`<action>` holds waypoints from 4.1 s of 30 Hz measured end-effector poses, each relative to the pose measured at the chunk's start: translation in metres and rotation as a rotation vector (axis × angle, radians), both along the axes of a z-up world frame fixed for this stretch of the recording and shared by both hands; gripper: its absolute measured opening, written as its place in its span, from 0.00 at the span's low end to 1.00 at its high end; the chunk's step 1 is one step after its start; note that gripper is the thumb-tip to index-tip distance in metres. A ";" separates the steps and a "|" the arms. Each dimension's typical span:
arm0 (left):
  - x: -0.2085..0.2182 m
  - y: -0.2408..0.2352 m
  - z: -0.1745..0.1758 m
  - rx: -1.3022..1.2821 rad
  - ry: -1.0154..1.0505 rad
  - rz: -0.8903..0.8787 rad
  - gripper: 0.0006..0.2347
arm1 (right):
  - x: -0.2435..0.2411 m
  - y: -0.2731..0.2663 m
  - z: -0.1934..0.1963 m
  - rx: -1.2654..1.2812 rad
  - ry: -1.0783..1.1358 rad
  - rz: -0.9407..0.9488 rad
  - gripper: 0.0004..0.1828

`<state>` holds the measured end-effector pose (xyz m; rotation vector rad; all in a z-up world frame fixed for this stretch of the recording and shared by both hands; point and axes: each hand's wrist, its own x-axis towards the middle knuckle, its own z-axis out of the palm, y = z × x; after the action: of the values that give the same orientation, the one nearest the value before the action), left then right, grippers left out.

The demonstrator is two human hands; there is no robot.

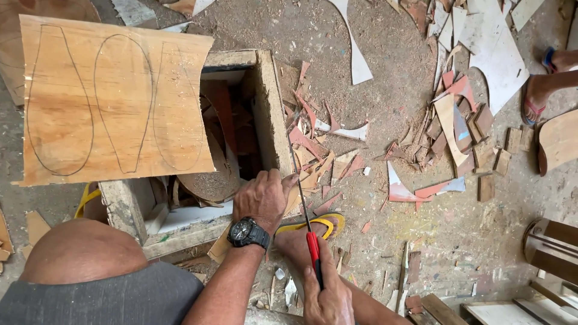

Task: Cutting curved templates out of thin plywood sheets using a manual hand saw.

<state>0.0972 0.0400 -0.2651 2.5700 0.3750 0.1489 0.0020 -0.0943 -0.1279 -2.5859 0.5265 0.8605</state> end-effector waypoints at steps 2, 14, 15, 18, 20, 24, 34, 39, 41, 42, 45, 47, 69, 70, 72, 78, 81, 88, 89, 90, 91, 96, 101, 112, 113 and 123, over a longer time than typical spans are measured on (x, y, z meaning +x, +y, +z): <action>0.000 0.000 0.002 -0.014 0.021 -0.006 0.23 | 0.007 0.001 0.002 0.014 0.074 0.004 0.39; 0.001 0.005 0.004 -0.055 0.071 -0.040 0.20 | -0.004 -0.006 0.000 0.083 0.053 -0.047 0.38; 0.000 0.002 0.006 -0.057 0.072 -0.046 0.20 | 0.011 0.003 0.000 0.081 0.054 -0.053 0.38; -0.001 0.004 0.012 -0.099 0.115 -0.043 0.21 | 0.051 0.030 -0.001 0.193 -0.043 0.027 0.35; 0.002 0.003 0.015 -0.110 0.134 -0.035 0.22 | 0.070 0.039 -0.001 0.225 0.001 -0.004 0.35; 0.004 -0.001 0.003 -0.050 0.103 -0.026 0.23 | 0.061 0.034 0.012 0.148 -0.030 -0.032 0.36; 0.001 0.003 0.007 -0.085 0.137 -0.051 0.21 | 0.008 0.008 0.012 -0.055 0.120 -0.074 0.38; 0.002 0.001 0.001 -0.049 0.102 -0.032 0.21 | 0.009 0.005 0.006 -0.034 0.130 -0.051 0.40; 0.001 0.001 0.002 -0.079 0.119 -0.034 0.20 | 0.012 0.009 0.006 0.023 0.131 -0.069 0.40; 0.002 0.002 0.003 -0.079 0.117 -0.039 0.20 | 0.012 0.010 0.004 0.023 0.129 -0.073 0.40; -0.004 0.002 0.006 -0.067 0.086 -0.034 0.19 | 0.008 0.008 0.007 0.065 0.086 -0.031 0.39; 0.000 0.004 0.003 -0.065 0.106 -0.070 0.18 | 0.013 0.007 0.007 0.111 0.154 -0.092 0.39; 0.007 0.005 0.012 -0.078 0.073 -0.031 0.19 | 0.005 -0.006 0.015 0.084 0.113 -0.145 0.39; 0.005 0.006 0.014 -0.109 0.123 -0.045 0.17 | 0.004 -0.003 0.015 0.074 0.106 -0.136 0.38; 0.000 0.007 0.013 -0.143 0.177 -0.058 0.16 | -0.002 -0.002 0.012 0.063 0.102 -0.128 0.38; 0.001 0.005 0.008 -0.103 0.180 -0.060 0.17 | 0.001 -0.004 0.010 0.032 0.128 -0.055 0.38; -0.002 0.006 0.007 -0.026 0.077 -0.035 0.16 | 0.006 0.008 0.014 0.102 0.204 -0.070 0.40; -0.001 0.006 0.011 -0.082 0.142 -0.051 0.18 | 0.015 0.004 0.006 0.241 -0.019 -0.012 0.37; 0.001 0.004 0.010 -0.070 0.121 -0.025 0.19 | 0.016 0.002 0.006 0.200 0.030 -0.005 0.38; 0.002 0.005 0.014 -0.074 0.119 -0.029 0.19 | 0.017 0.004 0.008 0.195 0.027 -0.008 0.38; 0.003 0.006 0.017 -0.098 0.186 -0.058 0.19 | 0.019 0.006 0.009 0.201 0.060 -0.018 0.38; -0.004 0.004 0.013 -0.083 0.125 -0.043 0.18 | 0.055 0.031 0.008 0.254 0.047 -0.035 0.37; 0.001 0.006 0.014 -0.097 0.112 -0.044 0.20 | 0.074 0.045 0.004 0.231 0.028 -0.096 0.35; 0.000 0.003 0.002 -0.095 0.160 -0.042 0.21 | 0.004 0.006 0.009 0.016 0.113 -0.095 0.38; 0.001 0.002 0.002 -0.097 0.163 -0.040 0.21 | 0.009 0.007 0.005 0.086 0.095 -0.071 0.37; 0.005 0.000 0.003 -0.077 0.083 -0.029 0.18 | 0.070 0.050 0.015 0.108 0.108 -0.155 0.37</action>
<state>0.1021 0.0400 -0.2618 2.5101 0.3665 0.0172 0.0721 -0.0444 -0.1131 -2.3765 0.6824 0.9521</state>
